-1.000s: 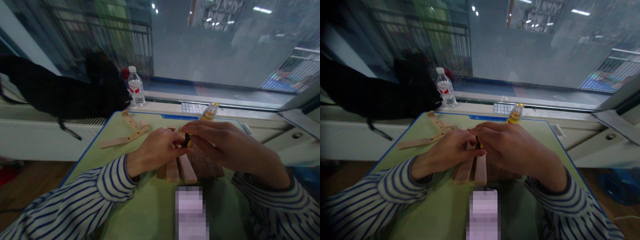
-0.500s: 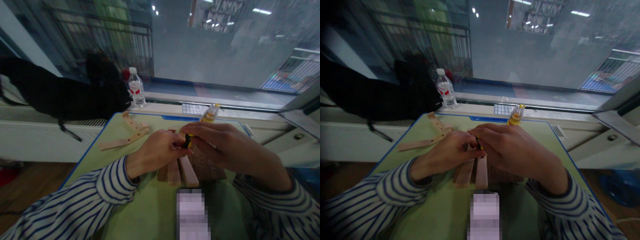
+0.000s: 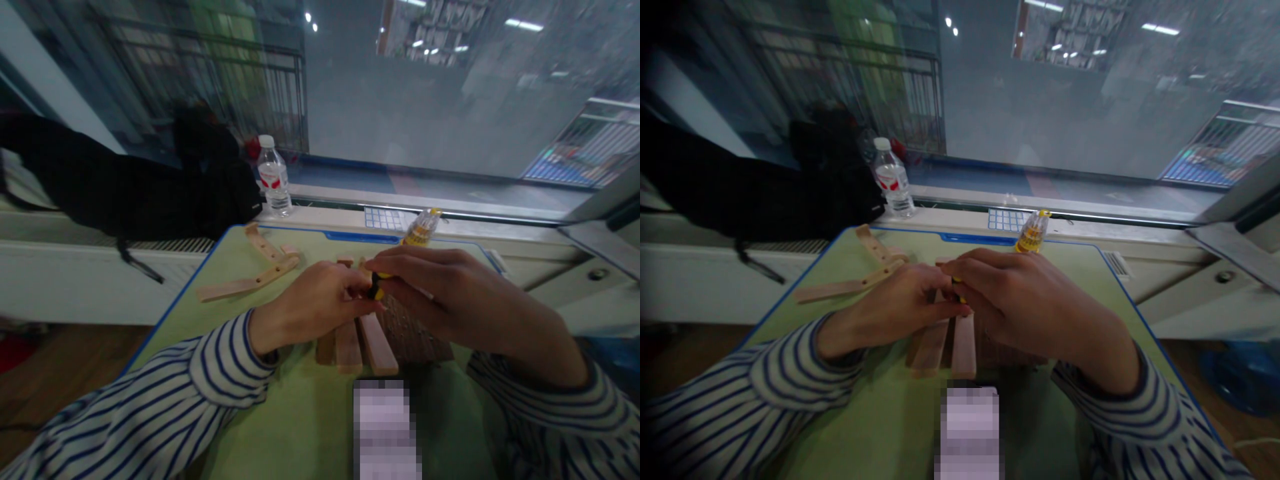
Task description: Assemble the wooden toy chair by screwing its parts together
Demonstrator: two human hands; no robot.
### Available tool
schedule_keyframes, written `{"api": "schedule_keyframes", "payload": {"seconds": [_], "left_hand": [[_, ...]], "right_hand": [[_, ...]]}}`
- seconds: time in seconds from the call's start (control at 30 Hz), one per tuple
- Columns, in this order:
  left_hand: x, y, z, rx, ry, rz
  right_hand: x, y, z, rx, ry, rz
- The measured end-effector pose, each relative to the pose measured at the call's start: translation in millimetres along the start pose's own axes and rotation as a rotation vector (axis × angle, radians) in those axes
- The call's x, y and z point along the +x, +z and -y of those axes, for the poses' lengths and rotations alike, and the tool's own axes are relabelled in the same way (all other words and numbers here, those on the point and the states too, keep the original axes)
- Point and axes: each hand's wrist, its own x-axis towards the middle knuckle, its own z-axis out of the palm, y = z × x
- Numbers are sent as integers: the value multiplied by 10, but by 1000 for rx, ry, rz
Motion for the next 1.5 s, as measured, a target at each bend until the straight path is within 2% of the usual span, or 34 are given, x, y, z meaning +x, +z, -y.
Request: {"api": "schedule_keyframes", "payload": {"seconds": [0.23,0.37,0.73,1.03,1.27,1.5], "left_hand": [[10,7,72,-134,131,65],[11,-6,76,-155,170,89],[1,19,1,-15,76,-21],[-5,15,14,4,53,-4],[-6,3,28,-2,56,-1],[0,-16,54,-39,78,65]], "right_hand": [[-1,8,17,-77,85,-14],[-6,21,26,-101,83,-26],[12,23,13,-101,90,-23],[-5,-29,56,23,3,-50],[-5,-26,33,-2,-7,-29],[-10,-18,24,-20,9,-16]]}}
